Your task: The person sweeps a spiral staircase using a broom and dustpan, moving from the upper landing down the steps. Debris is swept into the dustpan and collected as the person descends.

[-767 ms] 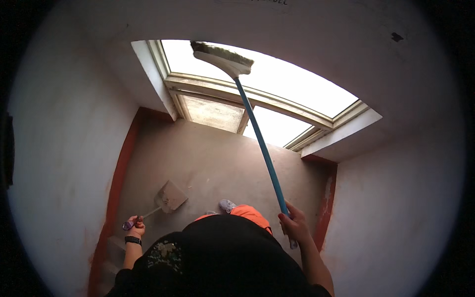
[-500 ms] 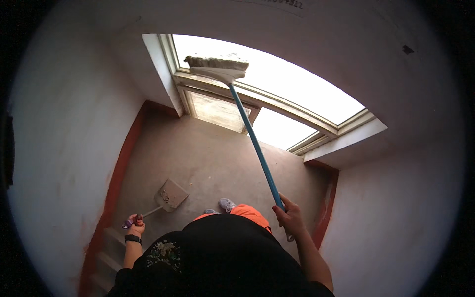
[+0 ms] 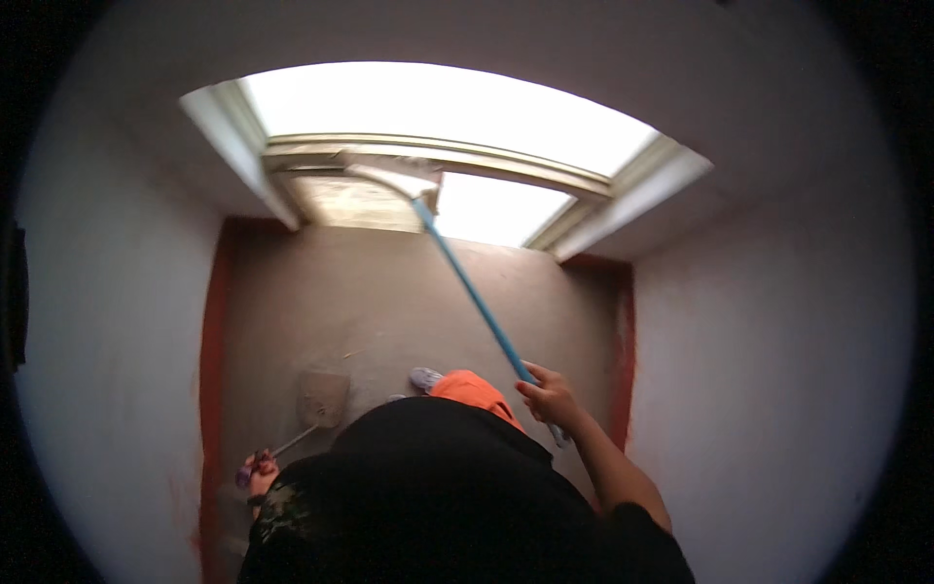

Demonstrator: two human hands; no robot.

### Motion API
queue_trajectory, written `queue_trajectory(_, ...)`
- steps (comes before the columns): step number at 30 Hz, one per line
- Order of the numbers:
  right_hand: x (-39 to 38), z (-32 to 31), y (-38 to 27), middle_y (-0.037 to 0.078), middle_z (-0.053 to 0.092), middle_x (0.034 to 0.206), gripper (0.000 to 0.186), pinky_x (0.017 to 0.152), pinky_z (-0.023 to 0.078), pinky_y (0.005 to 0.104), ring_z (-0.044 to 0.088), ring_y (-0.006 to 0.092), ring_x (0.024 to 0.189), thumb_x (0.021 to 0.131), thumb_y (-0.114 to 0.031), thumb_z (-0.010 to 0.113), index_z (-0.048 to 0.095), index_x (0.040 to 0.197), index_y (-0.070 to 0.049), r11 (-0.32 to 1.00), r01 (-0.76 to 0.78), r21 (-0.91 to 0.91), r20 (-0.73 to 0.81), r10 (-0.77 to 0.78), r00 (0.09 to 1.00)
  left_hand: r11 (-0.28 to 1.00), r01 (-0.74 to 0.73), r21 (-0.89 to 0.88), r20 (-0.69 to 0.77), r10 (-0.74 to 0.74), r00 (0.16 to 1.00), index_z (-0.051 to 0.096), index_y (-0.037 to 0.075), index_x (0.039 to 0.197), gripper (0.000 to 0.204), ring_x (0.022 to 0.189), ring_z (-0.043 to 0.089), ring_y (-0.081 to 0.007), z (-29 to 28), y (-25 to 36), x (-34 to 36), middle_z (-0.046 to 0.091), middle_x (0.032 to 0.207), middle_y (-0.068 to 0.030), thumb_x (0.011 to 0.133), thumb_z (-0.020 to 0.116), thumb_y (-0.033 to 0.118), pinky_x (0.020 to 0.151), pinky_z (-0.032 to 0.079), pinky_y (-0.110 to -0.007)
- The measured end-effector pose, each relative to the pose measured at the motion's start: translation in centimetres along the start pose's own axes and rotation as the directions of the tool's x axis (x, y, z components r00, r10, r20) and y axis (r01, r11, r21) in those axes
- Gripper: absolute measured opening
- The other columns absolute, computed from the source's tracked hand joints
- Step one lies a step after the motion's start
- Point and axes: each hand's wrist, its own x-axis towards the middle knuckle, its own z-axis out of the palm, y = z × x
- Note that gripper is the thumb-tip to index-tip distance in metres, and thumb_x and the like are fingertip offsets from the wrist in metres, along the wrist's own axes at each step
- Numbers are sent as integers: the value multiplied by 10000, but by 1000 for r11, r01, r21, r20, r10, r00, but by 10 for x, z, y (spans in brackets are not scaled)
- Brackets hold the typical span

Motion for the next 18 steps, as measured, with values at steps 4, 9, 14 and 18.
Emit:
queue_trajectory(4, -11, -5, 35, -10, 441, 549, 441, 321, 335, 220, 418, 75, 379, 840, -186, 563, 424, 1228, -30, 989, -102, 106, -42, 107, 993, 992, 14, 125, -83, -4, 997, 566, 37, 759, 161, 412, 416, -119, 2, 6, 4, 615, 756, -158, 787, 520, 188, 352, 272, -202)
queue_trajectory(9, -8, -24, 97, -6, 453, 563, 228, 327, 334, 211, 401, 72, 370, 855, -170, 539, 488, 1044, -53, 896, -149, 418, -122, 218, 968, 961, -21, 274, -137, 61, 989, 559, 15, 780, 178, 414, 423, -111, 28, 5, 10, 618, 759, -147, 776, 536, 191, 351, 277, -204)
queue_trajectory(14, 27, -62, 123, -13, 443, 592, 85, 325, 336, 225, 405, 67, 395, 864, -162, 492, 458, 872, -85, 741, -99, 664, -185, 290, 939, 935, -45, 352, -151, 104, 983, 552, -8, 801, 205, 416, 429, -102, 39, 1, 7, 622, 763, -135, 765, 553, 193, 350, 281, -205)
queue_trajectory(18, 58, -82, 113, -18, 432, 616, 114, 355, 342, 200, 393, 54, 426, 879, -140, 461, 418, 984, -136, 626, -39, 779, -209, 317, 925, 919, -59, 389, -172, 135, 976, 546, -26, 818, 231, 418, 434, -95, 43, -6, -2, 624, 765, -126, 756, 566, 196, 349, 284, -207)
